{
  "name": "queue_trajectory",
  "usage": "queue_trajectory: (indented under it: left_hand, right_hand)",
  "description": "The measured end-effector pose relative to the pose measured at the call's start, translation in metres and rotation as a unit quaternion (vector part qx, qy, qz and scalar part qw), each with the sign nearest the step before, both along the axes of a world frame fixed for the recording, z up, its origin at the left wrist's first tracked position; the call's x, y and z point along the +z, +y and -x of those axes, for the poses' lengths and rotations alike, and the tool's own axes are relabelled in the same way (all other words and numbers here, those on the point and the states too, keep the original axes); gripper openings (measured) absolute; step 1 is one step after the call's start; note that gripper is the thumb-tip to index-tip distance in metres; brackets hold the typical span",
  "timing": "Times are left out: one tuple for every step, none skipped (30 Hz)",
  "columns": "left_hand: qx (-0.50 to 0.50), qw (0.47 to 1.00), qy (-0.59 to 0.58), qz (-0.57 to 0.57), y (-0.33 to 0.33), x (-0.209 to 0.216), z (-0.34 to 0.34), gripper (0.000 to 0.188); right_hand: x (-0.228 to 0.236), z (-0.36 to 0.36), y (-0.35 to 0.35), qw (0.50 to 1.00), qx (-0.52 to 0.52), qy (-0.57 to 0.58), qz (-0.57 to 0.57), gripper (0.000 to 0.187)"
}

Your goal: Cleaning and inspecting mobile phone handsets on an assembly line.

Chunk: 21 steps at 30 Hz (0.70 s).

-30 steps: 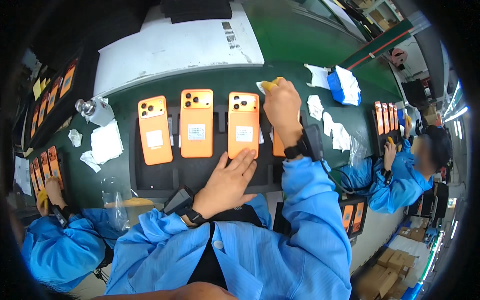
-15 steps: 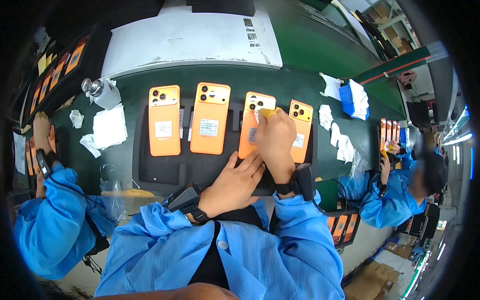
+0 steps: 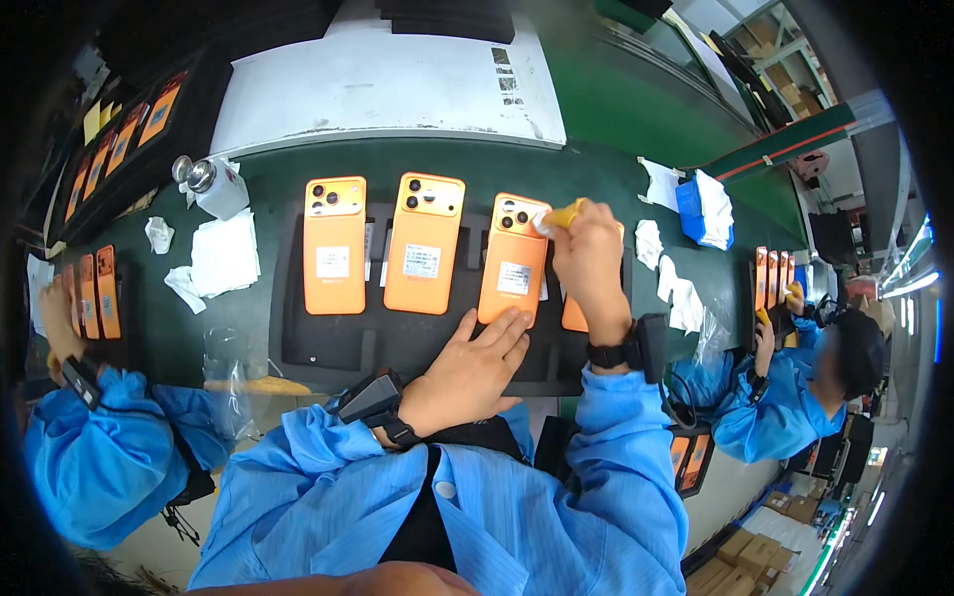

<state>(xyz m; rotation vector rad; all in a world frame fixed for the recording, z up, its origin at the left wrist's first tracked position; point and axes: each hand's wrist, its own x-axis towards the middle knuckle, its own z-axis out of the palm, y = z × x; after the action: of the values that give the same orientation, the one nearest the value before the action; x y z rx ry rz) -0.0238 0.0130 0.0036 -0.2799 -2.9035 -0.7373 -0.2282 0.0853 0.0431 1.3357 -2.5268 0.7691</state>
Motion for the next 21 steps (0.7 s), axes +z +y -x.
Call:
queue_trajectory:
  left_hand:
    - [-0.002,1.0,-0.001,0.001,0.0,0.0,-0.001,0.07]
    - [0.002,1.0,-0.001,-0.003,-0.001,0.001,-0.001,0.071]
    - [0.005,1.0,0.0,-0.006,-0.001,0.001,-0.002,0.072]
    - [0.004,1.0,0.0,-0.003,-0.003,0.001,-0.001,0.072]
    - [-0.002,1.0,-0.007,-0.003,-0.003,0.0,0.0,0.072]
    - [-0.003,1.0,-0.014,-0.005,-0.003,0.0,0.0,0.073]
    - [0.0,1.0,-0.014,-0.003,-0.003,0.001,0.002,0.073]
    - [-0.001,1.0,-0.018,0.001,-0.003,0.002,0.003,0.073]
    - [-0.005,1.0,-0.024,0.004,-0.001,0.002,0.001,0.074]
    - [-0.006,1.0,-0.027,0.005,0.0,0.001,0.001,0.074]
    - [0.001,1.0,-0.019,0.007,0.0,0.0,0.002,0.074]
    - [0.005,1.0,-0.009,0.01,-0.002,0.001,0.002,0.074]
    - [0.002,1.0,-0.01,0.011,-0.001,0.001,0.001,0.074]
    - [0.0,1.0,-0.005,0.004,0.001,0.0,-0.001,0.074]
    - [0.004,1.0,0.001,-0.002,-0.002,-0.001,-0.001,0.074]
    - [0.009,1.0,0.003,-0.002,-0.003,-0.001,-0.001,0.074]
    - [0.003,1.0,-0.005,0.002,-0.003,-0.001,-0.002,0.073]
    - [-0.003,1.0,-0.011,0.005,-0.002,0.0,0.001,0.073]
    - [-0.009,1.0,-0.017,0.004,0.0,-0.001,0.001,0.073]
    - [-0.012,1.0,-0.014,0.001,0.0,0.0,0.003,0.073]
    - [-0.008,1.0,-0.019,0.005,0.0,0.004,0.002,0.074]
  right_hand:
    - [-0.002,0.008,-0.004,0.999,-0.009,0.037,0.012,0.01]
    - [-0.004,0.016,-0.007,0.997,-0.019,0.075,0.023,0.01]
    - [-0.007,0.016,-0.015,0.998,-0.008,0.045,0.049,0.01]
    - [-0.013,0.011,-0.02,0.998,-0.009,0.045,0.052,0.01]
    - [-0.022,0.002,-0.023,0.997,-0.008,0.02,0.08,0.011]
    - [-0.029,-0.006,-0.025,0.994,-0.002,-0.005,0.106,0.012]
    - [-0.031,-0.014,-0.02,0.996,0.061,0.034,0.064,0.013]
    - [-0.031,-0.022,-0.025,0.987,0.096,0.122,0.044,0.012]
    - [-0.032,-0.026,-0.029,0.985,0.087,0.145,0.044,0.011]
    - [-0.034,-0.025,-0.032,0.982,0.077,0.168,0.044,0.012]
    - [-0.034,-0.017,-0.037,0.982,0.076,0.165,0.044,0.012]
    - [-0.031,-0.007,-0.045,0.981,0.048,0.183,0.04,0.012]
    - [-0.03,-0.002,-0.048,0.979,0.02,0.202,0.035,0.012]
    - [-0.032,0.0,-0.042,0.979,0.017,0.201,0.035,0.012]
    - [-0.037,0.005,-0.038,0.984,-0.008,0.157,0.08,0.011]
    - [-0.039,0.011,-0.034,0.986,-0.03,0.112,0.123,0.01]
    - [-0.039,0.004,-0.025,0.988,-0.04,0.111,0.101,0.01]
    - [-0.048,0.001,-0.012,0.987,-0.049,0.121,0.092,0.011]
    - [-0.047,-0.012,-0.005,0.987,-0.04,0.118,0.102,0.011]
    - [-0.046,-0.023,-0.006,0.987,-0.032,0.115,0.112,0.01]
    - [-0.047,-0.026,-0.007,0.986,-0.014,0.094,0.135,0.011]
